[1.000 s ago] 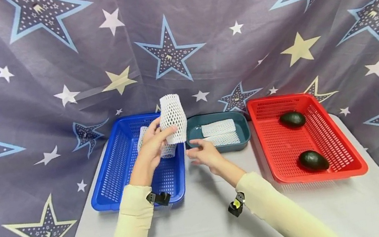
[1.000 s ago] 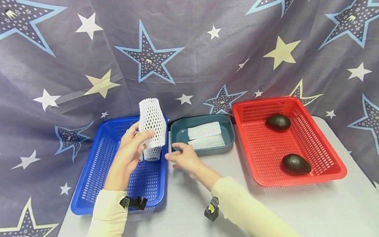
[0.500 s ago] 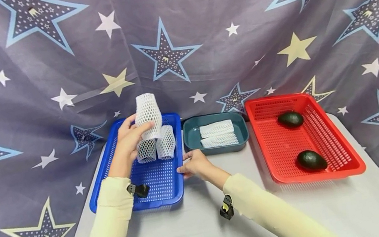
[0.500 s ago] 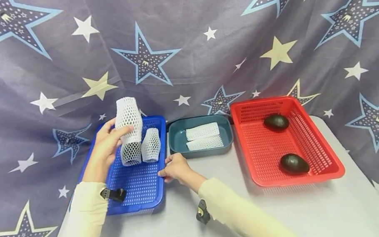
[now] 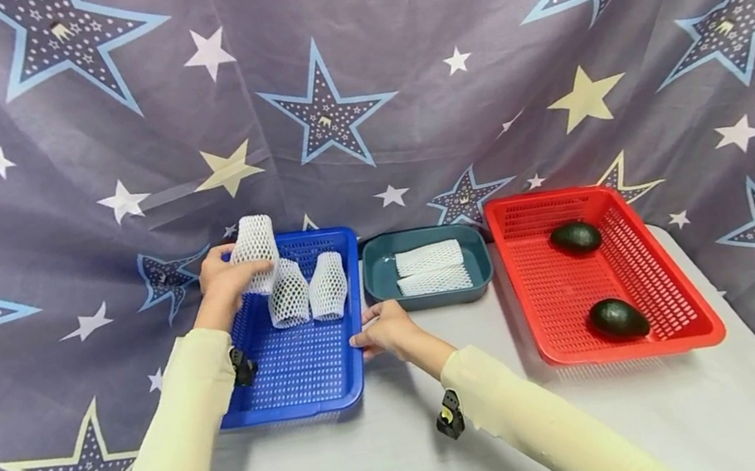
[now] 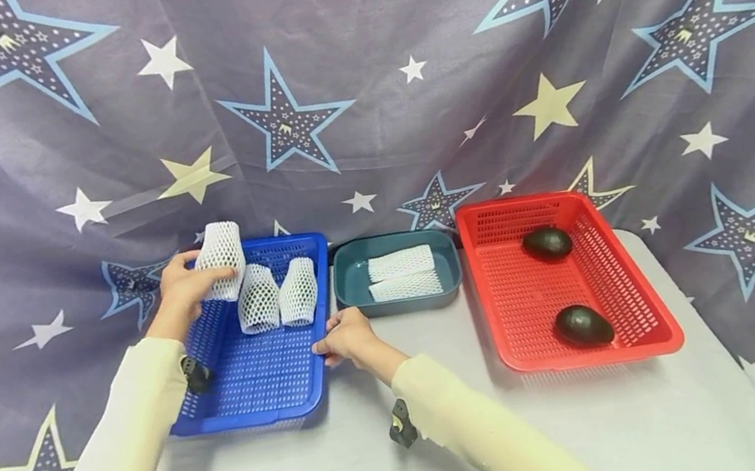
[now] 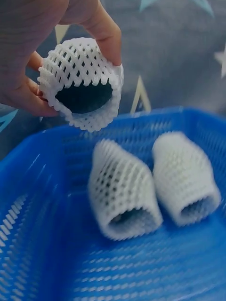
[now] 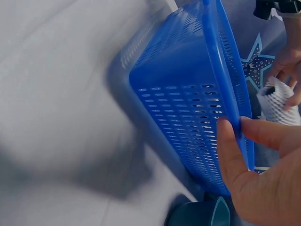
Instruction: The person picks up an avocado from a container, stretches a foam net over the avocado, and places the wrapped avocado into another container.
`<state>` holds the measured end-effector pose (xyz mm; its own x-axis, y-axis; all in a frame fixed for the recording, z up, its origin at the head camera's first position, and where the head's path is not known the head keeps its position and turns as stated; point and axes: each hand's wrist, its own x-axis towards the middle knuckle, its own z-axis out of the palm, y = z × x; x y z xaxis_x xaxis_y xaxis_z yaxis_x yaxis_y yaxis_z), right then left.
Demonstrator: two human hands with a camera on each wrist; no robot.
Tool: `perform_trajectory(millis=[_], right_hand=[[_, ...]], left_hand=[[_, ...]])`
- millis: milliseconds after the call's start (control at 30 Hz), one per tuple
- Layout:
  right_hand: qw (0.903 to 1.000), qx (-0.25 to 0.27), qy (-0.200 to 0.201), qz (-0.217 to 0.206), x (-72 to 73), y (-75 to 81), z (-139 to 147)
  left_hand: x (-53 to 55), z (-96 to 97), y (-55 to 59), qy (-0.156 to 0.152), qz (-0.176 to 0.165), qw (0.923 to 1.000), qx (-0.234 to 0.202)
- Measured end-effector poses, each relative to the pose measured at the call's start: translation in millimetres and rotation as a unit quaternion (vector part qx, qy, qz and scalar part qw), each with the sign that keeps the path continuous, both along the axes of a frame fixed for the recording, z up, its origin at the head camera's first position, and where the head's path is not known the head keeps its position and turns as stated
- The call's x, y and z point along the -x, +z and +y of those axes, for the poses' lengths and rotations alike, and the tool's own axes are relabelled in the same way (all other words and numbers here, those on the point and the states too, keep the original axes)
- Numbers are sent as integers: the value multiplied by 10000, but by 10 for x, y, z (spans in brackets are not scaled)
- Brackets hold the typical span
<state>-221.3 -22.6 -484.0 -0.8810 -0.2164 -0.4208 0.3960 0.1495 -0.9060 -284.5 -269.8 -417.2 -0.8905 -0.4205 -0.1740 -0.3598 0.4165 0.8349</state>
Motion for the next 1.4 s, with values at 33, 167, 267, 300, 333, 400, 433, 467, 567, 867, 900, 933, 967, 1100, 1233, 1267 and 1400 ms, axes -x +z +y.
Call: perform_trajectory(millis=[33,167,267,300,333,400,433,467,567,867,900,933,967,1100,1233,1267,1400], right_hand=[[10000,-16,-9,-3,0,0,0],[10000,-33,-31,-28,2,0,1],[10000,-8,-36,-26,6,-5,3],[10000,-1,-35,-22,8,-5,3],[10000,1,-33,-21,9,-7,4],[10000,-14,-33,-26,13,-6,6],[10000,-23,-27,-29,14,-10,9],[10000,-11,-24,-40,14,-13,11],[10000,11,-3,-53,11,-19,16],[9999,119,10,5,7,-17,13],[9999,110,5,4,10,-15,16],[10000,98,2,1,10,-13,15],[10000,83,3,4,9,-9,14],[10000,39,-22,-12,8,-3,8],[10000,12,-63,-4,3,-9,3],[10000,20,-71,-9,2,-10,2],[10000,1,-69,10,-4,-12,-7]], left_hand=[[16,-6,-23,21,-14,9995,314],[77,-23,-109,83,-85,9916,1290],[110,-33,-164,29,-249,9839,1768],[118,-41,-184,2,-335,9813,1894],[128,-50,-205,-24,-428,9787,2009],[143,-71,-247,-46,-591,9747,2155],[152,-83,-270,-41,-697,9726,2217],[157,-90,-291,-33,-799,9706,2268],[166,-109,-347,-8,-1061,9660,2356],[156,-98,-505,-124,-1079,9588,2624],[158,-89,-520,-143,-1062,9591,2621],[159,-88,-537,-146,-1053,9597,2602],[159,-85,-552,-157,-1037,9601,2592],[166,-74,-601,-90,-974,9635,2494],[184,-87,-618,-91,-1079,9584,2642],[185,-96,-615,-92,-1129,9566,2686],[181,-137,-599,39,-1357,9530,2709]])
